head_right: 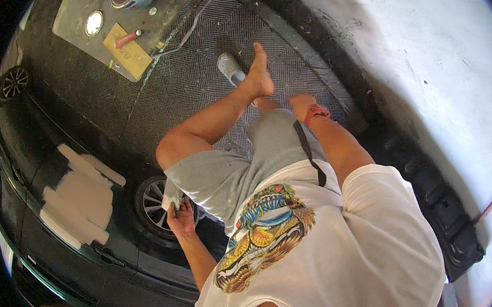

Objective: The person mixes a white paste with a dark liquid on a small metal plate using a spatula, then applies the mixture to a patch on the side of a black car. The person repeatedly scrapes and smooths the filler on the plate and the car surface.

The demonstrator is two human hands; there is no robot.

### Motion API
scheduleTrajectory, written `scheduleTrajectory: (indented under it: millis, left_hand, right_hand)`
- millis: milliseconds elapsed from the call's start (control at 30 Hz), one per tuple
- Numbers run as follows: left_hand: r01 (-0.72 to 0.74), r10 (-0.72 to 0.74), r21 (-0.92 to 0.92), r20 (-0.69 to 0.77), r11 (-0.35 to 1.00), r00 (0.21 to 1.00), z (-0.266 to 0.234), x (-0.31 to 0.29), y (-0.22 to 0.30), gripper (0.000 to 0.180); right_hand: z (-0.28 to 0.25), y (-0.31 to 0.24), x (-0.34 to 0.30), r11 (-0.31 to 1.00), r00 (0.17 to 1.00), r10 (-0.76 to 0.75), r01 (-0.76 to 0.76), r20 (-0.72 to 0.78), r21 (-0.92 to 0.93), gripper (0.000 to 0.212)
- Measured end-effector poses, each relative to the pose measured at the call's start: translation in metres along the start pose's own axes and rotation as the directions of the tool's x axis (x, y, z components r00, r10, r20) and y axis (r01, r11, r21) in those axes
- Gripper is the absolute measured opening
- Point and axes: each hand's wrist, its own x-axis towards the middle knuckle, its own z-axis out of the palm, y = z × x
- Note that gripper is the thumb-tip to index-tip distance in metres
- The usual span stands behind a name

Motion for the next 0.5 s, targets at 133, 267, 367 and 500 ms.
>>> scheduleTrajectory:
  millis: [133, 267, 367, 500]
  left_hand:
    - [0.059, -0.060, 0.041, 0.017, 0.997, 0.998, -0.016, 0.014, -0.027, 0.036]
    - [0.086, -0.082, 0.055, -0.061, 0.995, 0.995, -0.040, 0.032, -0.047, 0.043]
    - [0.059, -0.054, 0.053, -0.091, 0.997, 0.994, -0.037, 0.025, -0.067, 0.042]
    - [0.106, -0.090, 0.107, -0.142, 0.989, 0.986, -0.055, 0.033, -0.097, 0.043]
  right_hand:
    - [-0.017, -0.033, -0.001, 0.993, 0.997, 0.071, -0.068, 0.021, -0.097, 0.034]
    - [-0.038, 0.000, -0.009, 0.936, 0.934, 0.350, -0.351, 0.077, 0.005, 0.030]
    - [-0.062, 0.045, -0.021, 0.941, 0.939, 0.340, -0.338, -0.060, 0.031, 0.029]
    - [-0.088, 0.087, -0.026, 0.929, 0.928, 0.370, -0.370, -0.034, 0.010, 0.039]
